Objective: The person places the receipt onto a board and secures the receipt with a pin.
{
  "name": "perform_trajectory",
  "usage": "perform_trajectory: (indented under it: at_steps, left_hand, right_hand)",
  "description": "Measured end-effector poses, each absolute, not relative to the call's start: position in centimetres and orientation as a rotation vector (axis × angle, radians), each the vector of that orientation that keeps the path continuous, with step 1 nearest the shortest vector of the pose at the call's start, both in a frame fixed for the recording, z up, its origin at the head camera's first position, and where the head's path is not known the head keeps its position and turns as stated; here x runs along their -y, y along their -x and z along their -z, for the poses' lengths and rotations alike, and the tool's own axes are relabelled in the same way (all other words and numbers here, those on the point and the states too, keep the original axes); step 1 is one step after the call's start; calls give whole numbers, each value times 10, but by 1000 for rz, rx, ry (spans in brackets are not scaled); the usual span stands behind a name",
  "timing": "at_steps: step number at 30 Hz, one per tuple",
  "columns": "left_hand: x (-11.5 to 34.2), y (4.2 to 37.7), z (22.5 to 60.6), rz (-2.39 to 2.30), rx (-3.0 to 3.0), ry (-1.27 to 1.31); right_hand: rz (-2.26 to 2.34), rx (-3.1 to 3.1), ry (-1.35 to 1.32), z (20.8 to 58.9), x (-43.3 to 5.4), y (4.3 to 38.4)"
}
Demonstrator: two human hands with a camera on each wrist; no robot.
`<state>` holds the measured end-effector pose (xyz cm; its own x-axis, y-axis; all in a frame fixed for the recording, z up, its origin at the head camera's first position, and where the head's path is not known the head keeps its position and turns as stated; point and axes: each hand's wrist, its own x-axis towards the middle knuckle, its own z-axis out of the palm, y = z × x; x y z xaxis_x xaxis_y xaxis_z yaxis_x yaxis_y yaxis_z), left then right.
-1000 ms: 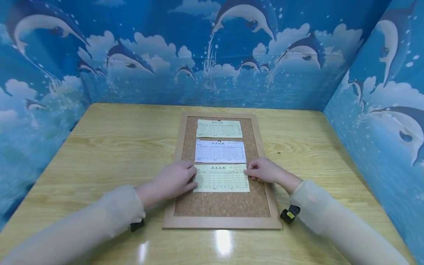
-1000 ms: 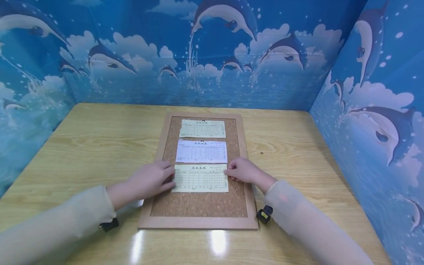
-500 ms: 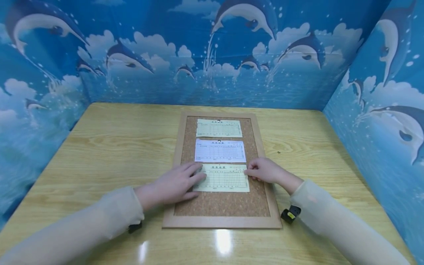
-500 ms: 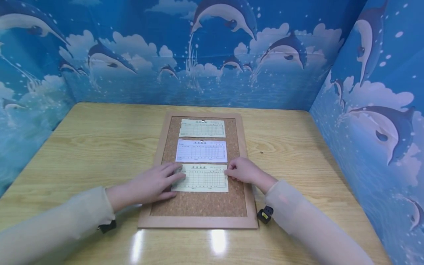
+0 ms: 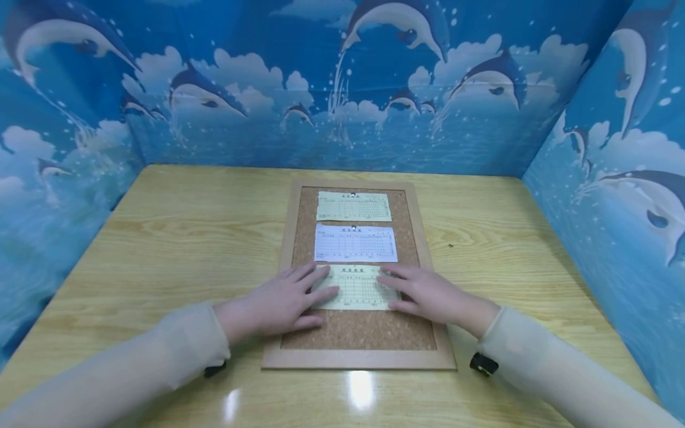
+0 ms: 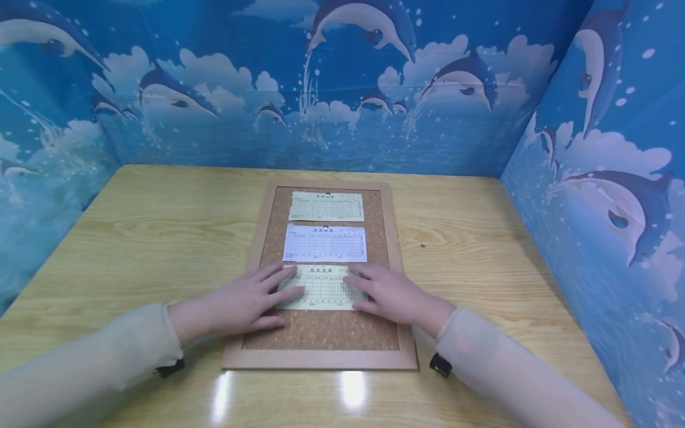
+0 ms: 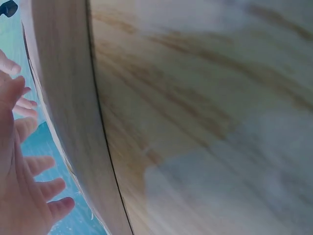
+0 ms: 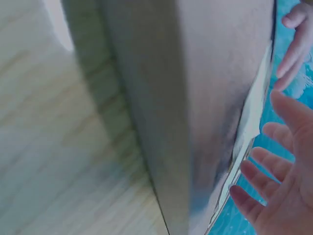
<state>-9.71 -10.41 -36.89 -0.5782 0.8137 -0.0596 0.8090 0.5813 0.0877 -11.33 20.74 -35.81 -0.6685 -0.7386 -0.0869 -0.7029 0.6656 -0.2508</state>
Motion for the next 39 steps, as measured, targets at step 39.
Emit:
perform_trajectory:
  at_steps: [39]
  left_hand:
    - [103,96,371,69,-2625,-1315]
  right_hand:
    - [307,-2570,1269,362,-226,116]
